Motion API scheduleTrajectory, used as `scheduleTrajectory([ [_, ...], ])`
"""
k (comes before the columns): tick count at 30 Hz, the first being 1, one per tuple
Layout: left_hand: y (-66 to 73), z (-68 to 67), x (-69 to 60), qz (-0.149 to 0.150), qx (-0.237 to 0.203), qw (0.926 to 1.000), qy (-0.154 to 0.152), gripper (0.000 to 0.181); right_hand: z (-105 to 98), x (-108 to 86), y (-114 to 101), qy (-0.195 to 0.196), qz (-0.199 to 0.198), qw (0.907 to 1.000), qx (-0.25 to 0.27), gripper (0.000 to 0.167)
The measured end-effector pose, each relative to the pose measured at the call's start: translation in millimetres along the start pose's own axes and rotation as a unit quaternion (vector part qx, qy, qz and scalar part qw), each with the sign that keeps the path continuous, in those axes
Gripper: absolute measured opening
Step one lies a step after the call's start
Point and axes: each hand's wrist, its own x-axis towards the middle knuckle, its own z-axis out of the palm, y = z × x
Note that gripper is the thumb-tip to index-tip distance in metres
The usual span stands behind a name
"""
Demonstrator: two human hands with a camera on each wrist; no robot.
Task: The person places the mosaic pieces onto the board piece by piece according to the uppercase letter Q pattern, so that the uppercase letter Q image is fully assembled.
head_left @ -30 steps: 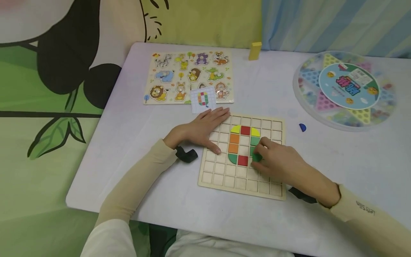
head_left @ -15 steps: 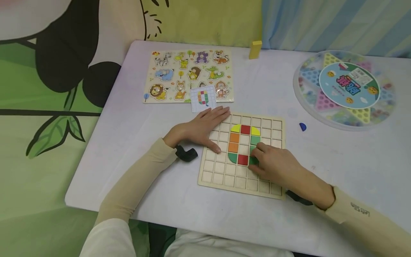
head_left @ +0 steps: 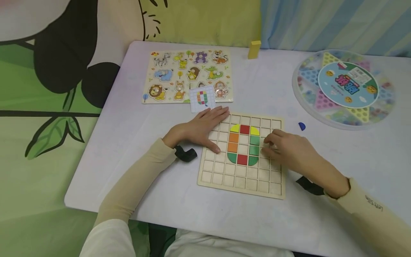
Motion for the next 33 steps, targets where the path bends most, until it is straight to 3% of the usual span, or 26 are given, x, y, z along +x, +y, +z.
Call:
scheduleTrajectory([
  [5,0.1,0.0,-0.2,0.002,-0.002,1.0,0.0,0.124,-6.4,2.5,31.8,0.01,0.047,0.9988,-0.001,0.02],
  [13,-0.7,0.6,-1.2,0.001,-0.002,1.0,0.003,0.125,-13.9,2.6,78.0,0.067,0.04,0.9958,-0.047,0.014],
  [19,-1.1,-0.1,-1.4,0.006,-0.001,1.0,0.005,0.125,-22.4,2.0,100.4,0.023,0.059,0.9973,-0.035,0.023],
  [26,-1.3,-0.8,-1.0,0.005,0.0,1.0,0.004,0.125,-27.2,1.0,109.0,-0.023,0.049,0.9984,-0.019,0.036],
  [33,-1.1,-0.4,-0.3,0.001,-0.001,1.0,0.003,0.125,-27.9,1.3,107.6,-0.031,0.042,0.9985,-0.018,0.026],
])
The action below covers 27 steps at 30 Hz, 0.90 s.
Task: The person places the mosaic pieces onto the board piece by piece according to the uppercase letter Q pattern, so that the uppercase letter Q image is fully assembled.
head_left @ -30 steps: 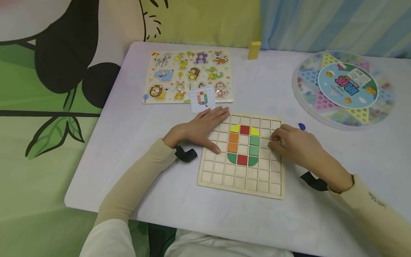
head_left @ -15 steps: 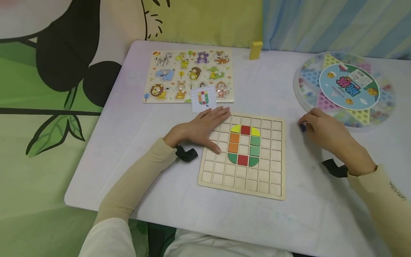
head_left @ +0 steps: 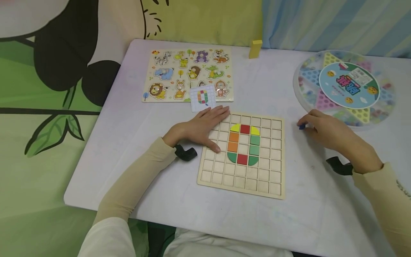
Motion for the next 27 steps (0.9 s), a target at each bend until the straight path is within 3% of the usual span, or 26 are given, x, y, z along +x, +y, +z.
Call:
scheduleTrajectory([
  [3,0.3,0.1,0.5,0.002,-0.001,1.0,0.001,0.124,-0.5,0.7,0.8,-0.004,0.007,1.0,0.002,0.024],
  [12,0.7,0.3,0.9,0.004,0.001,1.0,0.002,0.125,-0.9,4.1,3.2,-0.039,0.079,0.996,0.015,0.025],
  [21,-0.4,2.5,-0.3,0.0,-0.001,1.0,0.0,0.125,-1.6,2.6,-0.2,-0.046,0.099,0.9938,0.026,0.029],
  [27,1.1,0.0,-0.2,-0.001,-0.003,1.0,-0.002,0.124,-1.2,-1.6,-18.6,-0.032,0.091,0.9947,0.035,0.028],
])
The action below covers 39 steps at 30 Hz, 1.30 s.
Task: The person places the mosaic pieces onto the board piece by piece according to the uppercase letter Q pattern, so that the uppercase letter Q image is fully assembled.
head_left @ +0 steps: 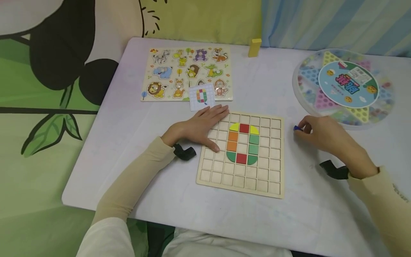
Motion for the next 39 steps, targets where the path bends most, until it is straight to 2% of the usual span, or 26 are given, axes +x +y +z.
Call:
scheduleTrajectory([
  [12,-0.8,-0.4,1.2,0.003,0.002,1.0,0.001,0.124,16.0,-27.2,-66.1,-0.004,-0.032,0.999,0.031,0.024],
  [22,-0.6,-1.5,2.1,0.004,0.002,1.0,0.0,0.125,54.1,-54.4,-119.5,0.009,-0.104,0.9929,0.056,0.009],
  [29,-0.2,-2.1,4.7,0.007,0.003,1.0,0.002,0.124,65.0,-57.2,-128.4,0.021,-0.109,0.993,0.039,0.01],
  [35,0.5,-2.0,5.5,0.01,0.001,0.9999,0.002,0.124,63.1,-55.7,-124.4,0.002,-0.095,0.9945,0.045,0.011],
  [39,1.0,-1.6,5.2,0.009,0.0,1.0,-0.001,0.124,54.8,-53.1,-120.1,-0.02,-0.087,0.9942,0.059,0.015],
])
